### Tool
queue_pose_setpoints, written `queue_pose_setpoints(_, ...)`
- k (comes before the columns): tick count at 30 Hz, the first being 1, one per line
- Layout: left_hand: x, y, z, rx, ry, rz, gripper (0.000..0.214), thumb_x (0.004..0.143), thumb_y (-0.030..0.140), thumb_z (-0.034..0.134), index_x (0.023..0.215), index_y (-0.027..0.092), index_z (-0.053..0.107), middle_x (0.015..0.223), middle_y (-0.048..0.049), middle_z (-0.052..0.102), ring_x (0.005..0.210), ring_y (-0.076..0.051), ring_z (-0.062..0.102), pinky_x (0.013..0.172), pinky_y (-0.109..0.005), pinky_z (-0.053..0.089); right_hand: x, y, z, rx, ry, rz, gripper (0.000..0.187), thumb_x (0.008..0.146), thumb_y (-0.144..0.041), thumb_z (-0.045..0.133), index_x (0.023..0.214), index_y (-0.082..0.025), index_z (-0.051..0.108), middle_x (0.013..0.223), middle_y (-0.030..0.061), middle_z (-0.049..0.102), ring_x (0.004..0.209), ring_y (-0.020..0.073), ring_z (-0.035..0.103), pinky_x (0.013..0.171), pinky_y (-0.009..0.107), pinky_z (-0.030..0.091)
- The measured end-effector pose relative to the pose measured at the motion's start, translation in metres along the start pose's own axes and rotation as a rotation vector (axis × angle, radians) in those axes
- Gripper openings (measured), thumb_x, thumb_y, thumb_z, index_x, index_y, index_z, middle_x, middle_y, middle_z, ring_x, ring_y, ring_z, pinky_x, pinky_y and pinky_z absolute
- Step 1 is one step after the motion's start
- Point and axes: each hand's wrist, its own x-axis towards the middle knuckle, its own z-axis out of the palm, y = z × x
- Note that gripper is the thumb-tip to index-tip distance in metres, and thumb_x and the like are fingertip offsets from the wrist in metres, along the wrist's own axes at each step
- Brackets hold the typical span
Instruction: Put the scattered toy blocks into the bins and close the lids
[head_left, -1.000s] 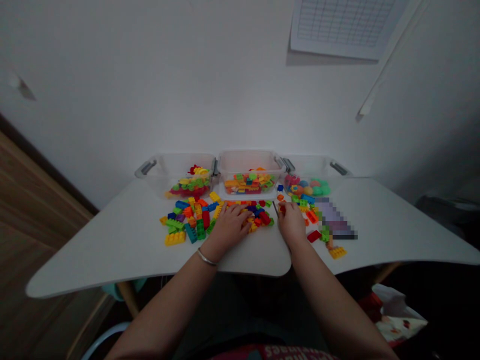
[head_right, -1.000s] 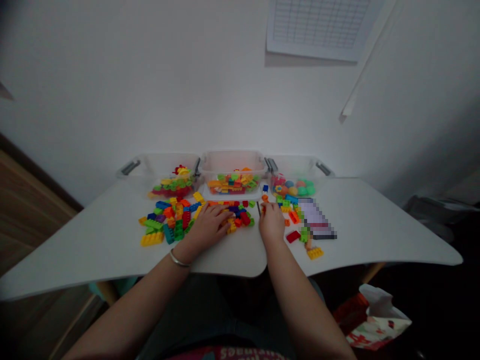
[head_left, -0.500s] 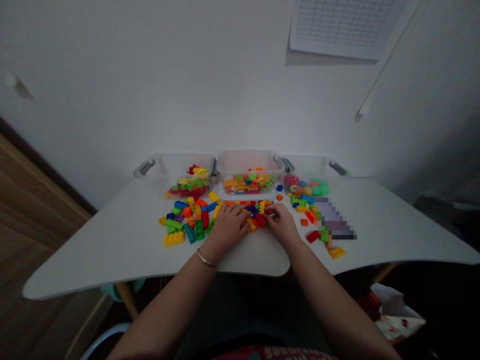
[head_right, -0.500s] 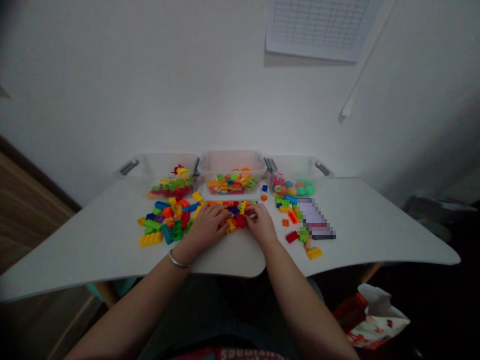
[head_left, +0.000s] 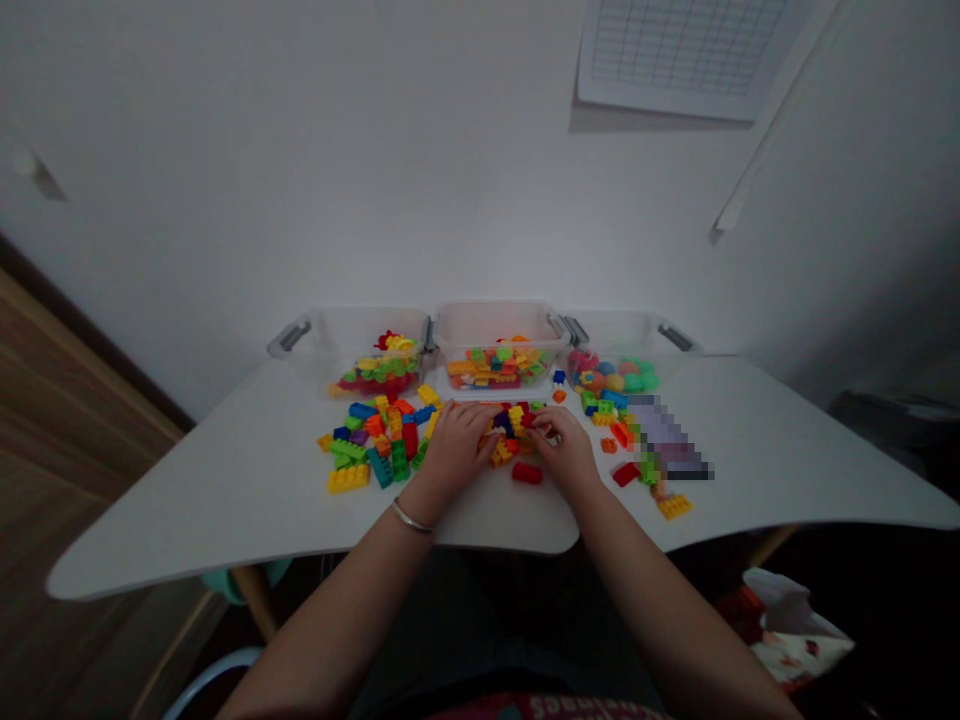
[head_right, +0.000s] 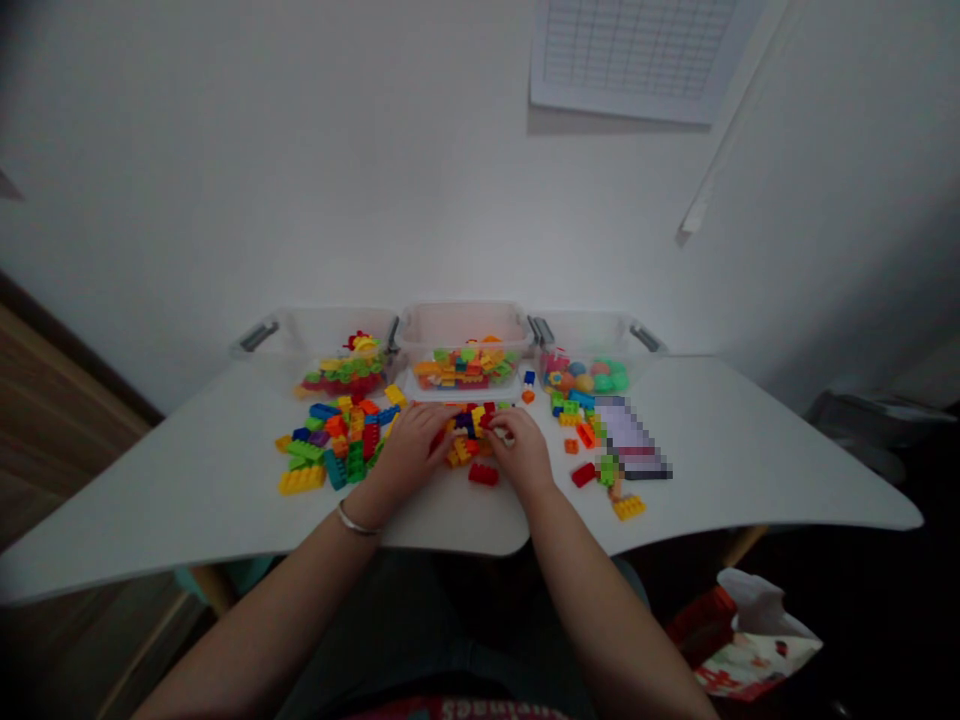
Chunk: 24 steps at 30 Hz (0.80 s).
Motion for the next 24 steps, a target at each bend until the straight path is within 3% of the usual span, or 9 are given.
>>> queue_pose_setpoints(4, 0.002, 0.003, 0.0, 0.003, -0.008, 0.051, 0.033, 0.093, 0.03, 0.053, 0.125, 0.023, 0.06, 0.118, -0.0078, 0.07, 0.115, -0.025, 0.059, 0.112, -0.052, 0.03, -0.003, -0.008, -0.001, -0.097, -0.033, -0.139, 0.007, 0.085, -0.025, 0.063, 0.083, -0.025, 0.07, 0.098, 0.0076, 0.07, 0.095, 0.0226, 0.063, 0.084, 0.041, 0.053)
queue_pose_setpoints(9, 0.003, 0.003, 0.002, -0.033, -0.026, 0.073, 0.027, 0.09, 0.025, 0.058, 0.115, 0.022, 0.066, 0.112, -0.008, 0.072, 0.11, -0.024, 0.061, 0.111, -0.05, 0.033, -0.004, -0.013, 0.001, -0.148, -0.093, -0.223, 0.009, 0.087, -0.025, 0.062, 0.085, -0.026, 0.071, 0.093, 0.0067, 0.071, 0.088, 0.0218, 0.063, 0.08, 0.038, 0.053)
queue_pose_setpoints(13, 0.003, 0.001, 0.002, -0.106, 0.02, 0.033, 0.022, 0.085, 0.025, 0.062, 0.106, 0.021, 0.069, 0.103, -0.0067, 0.073, 0.1, -0.024, 0.063, 0.098, -0.044, 0.045, -0.005, -0.016, 0.001, -0.125, -0.132, -0.223, 0.012, 0.088, -0.024, 0.058, 0.094, -0.024, 0.068, 0.097, 0.0073, 0.07, 0.093, 0.0217, 0.063, 0.085, 0.038, 0.052)
queue_pose_setpoints(20, 0.014, -0.012, -0.01, -0.364, 0.24, -0.188, 0.022, 0.082, 0.023, 0.061, 0.104, 0.022, 0.066, 0.105, -0.0061, 0.071, 0.1, -0.022, 0.065, 0.092, -0.04, 0.051, -0.006, -0.017, -0.004, -0.083, -0.243, -0.209, 0.015, 0.088, -0.025, 0.052, 0.097, -0.022, 0.063, 0.099, 0.0083, 0.068, 0.096, 0.0219, 0.063, 0.085, 0.037, 0.052)
queue_pose_setpoints(24, 0.037, -0.027, -0.025, -0.562, 0.505, -0.345, 0.024, 0.084, 0.027, 0.058, 0.106, 0.019, 0.06, 0.101, -0.0065, 0.07, 0.091, -0.019, 0.067, 0.081, -0.033, 0.055, -0.005, -0.017, -0.005, -0.086, -0.281, -0.209, 0.015, 0.087, -0.025, 0.051, 0.094, -0.022, 0.064, 0.098, 0.0084, 0.068, 0.094, 0.022, 0.063, 0.083, 0.037, 0.052)
